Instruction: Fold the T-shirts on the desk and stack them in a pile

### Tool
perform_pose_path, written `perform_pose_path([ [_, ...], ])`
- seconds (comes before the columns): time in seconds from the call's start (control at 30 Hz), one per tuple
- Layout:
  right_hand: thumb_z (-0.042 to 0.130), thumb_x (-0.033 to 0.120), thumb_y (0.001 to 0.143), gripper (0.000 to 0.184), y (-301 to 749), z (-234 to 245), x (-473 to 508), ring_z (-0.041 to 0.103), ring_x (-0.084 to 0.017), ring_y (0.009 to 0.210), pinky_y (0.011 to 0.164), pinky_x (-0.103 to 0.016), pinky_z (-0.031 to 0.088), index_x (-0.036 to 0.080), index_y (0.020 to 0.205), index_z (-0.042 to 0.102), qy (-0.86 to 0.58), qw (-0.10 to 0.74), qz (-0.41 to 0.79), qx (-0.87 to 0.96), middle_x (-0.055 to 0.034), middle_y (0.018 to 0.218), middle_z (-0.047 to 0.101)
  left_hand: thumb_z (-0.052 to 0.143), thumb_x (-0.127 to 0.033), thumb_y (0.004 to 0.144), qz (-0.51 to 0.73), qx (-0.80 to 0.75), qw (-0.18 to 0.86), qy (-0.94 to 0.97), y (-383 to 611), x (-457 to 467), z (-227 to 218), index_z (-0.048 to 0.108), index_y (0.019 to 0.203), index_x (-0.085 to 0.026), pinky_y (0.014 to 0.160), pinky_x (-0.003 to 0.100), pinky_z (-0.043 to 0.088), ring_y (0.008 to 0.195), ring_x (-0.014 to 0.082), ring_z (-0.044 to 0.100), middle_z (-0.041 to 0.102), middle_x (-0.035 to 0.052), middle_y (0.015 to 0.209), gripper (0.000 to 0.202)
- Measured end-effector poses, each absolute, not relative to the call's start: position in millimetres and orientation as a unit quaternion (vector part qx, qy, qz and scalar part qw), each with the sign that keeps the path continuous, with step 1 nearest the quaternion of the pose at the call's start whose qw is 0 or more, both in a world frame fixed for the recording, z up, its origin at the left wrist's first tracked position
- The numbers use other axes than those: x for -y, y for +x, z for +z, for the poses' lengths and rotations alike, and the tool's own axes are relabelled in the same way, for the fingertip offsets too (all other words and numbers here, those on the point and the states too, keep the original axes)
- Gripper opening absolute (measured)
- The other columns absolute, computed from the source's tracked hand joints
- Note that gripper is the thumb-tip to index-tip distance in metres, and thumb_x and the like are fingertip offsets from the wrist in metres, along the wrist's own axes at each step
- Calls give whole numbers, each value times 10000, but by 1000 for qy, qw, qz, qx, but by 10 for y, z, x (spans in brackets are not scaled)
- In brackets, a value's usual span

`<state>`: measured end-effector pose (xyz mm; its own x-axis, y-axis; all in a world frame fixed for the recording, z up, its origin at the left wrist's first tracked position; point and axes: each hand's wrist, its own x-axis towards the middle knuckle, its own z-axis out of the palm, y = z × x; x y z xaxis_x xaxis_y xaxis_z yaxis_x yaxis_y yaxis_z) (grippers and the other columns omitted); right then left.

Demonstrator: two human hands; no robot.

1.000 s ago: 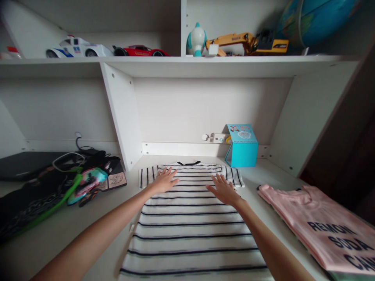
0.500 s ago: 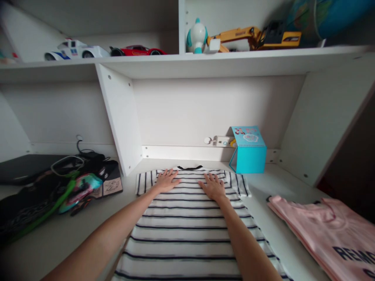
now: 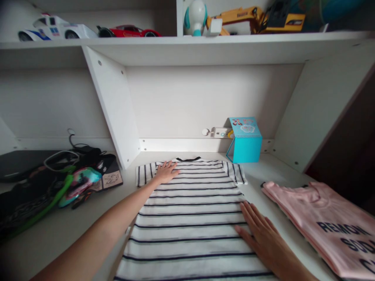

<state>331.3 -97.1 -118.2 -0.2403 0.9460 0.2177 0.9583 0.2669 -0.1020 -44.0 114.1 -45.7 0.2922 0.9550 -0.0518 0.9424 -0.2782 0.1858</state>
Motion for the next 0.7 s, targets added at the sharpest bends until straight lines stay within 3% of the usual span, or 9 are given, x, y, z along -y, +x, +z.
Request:
perform_pose_path([
  [0.17, 249, 646, 833, 680, 2909, -936, 1179, 219, -363, 1315, 956, -648, 282, 233, 1341, 431, -643, 122, -98, 750, -135, 1406, 348, 159, -709, 797, 20, -582, 117, 804, -454, -1171, -331, 168, 1422, -318, 1052, 553, 108, 1367, 324, 57, 91, 19, 1514, 736],
  [0.23, 254, 661, 832, 684, 2340, -748, 1266, 301, -359, 1285, 917, -613, 361, 231, 1329, 445, -595, 160, -119, 779, -148, 1404, 346, 210, -662, 823, 22, -588, 115, 800, -551, -1206, -262, 204, 1408, -331, 1052, 537, 134, 1365, 302, 105, 149, 23, 1505, 673],
  [0.3, 274, 605, 867, 607, 1657, -673, 1407, 408, -292, 1238, 852, -478, 480, 269, 1362, 379, -466, 204, -115, 854, -127, 1385, 388, 258, -578, 854, 29, -616, 101, 781, -728, -1228, -216, 271, 1387, -304, 1038, 552, 158, 1355, 304, 154, 223, 58, 1486, 599],
  [0.37, 341, 676, 814, 678, 988, -742, 1564, 487, -267, 1176, 776, -383, 530, 273, 1359, 369, -329, 276, -131, 893, -117, 1316, 487, 297, -485, 870, 35, -653, 87, 751, -965, -1216, -209, 343, 1352, -272, 997, 585, 218, 1322, 332, 240, 312, 105, 1444, 529],
  [0.4, 382, 641, 824, 601, 693, -811, 1631, 551, -248, 1100, 739, -356, 538, 309, 1323, 408, -312, 335, -161, 874, -90, 1235, 568, 315, -445, 872, 38, -669, 82, 738, -1091, -1197, -216, 376, 1331, -264, 970, 589, 260, 1294, 342, 298, 358, 120, 1416, 497],
  [0.47, 509, 479, 826, 362, 233, -949, 1721, 631, -230, 931, 653, -327, 539, 367, 1170, 523, -303, 435, -212, 821, -33, 1050, 671, 346, -385, 871, 47, -691, 72, 718, -1324, -1146, -236, 439, 1281, -254, 933, 556, 333, 1237, 337, 390, 433, 127, 1362, 440],
  [0.53, 563, 398, 789, 160, -28, -995, 1752, 649, -236, 774, 554, -319, 519, 326, 926, 605, -327, 511, -227, 762, -31, 884, 696, 389, -351, 858, 62, -705, 62, 703, -1499, -1105, -244, 514, 1204, -219, 926, 500, 369, 1211, 324, 426, 483, 136, 1314, 391],
  [0.6, 580, 445, 739, 199, -110, -906, 1751, 617, -217, 593, 424, -279, 462, 254, 687, 565, -334, 545, -199, 743, -36, 699, 661, 453, -331, 829, 79, -717, 55, 690, -1607, -1098, -224, 581, 1107, -166, 922, 455, 387, 1195, 326, 443, 525, 165, 1260, 348],
  [0.7, 637, 387, 638, 234, -48, -624, 1743, 549, -183, 461, 309, -240, 357, 224, 579, 480, -365, 506, -124, 772, -7, 567, 564, 572, -306, 745, 101, -727, 77, 675, -1691, -1150, -142, 652, 913, -126, 895, 409, 413, 1119, 334, 510, 613, 183, 1113, 259],
])
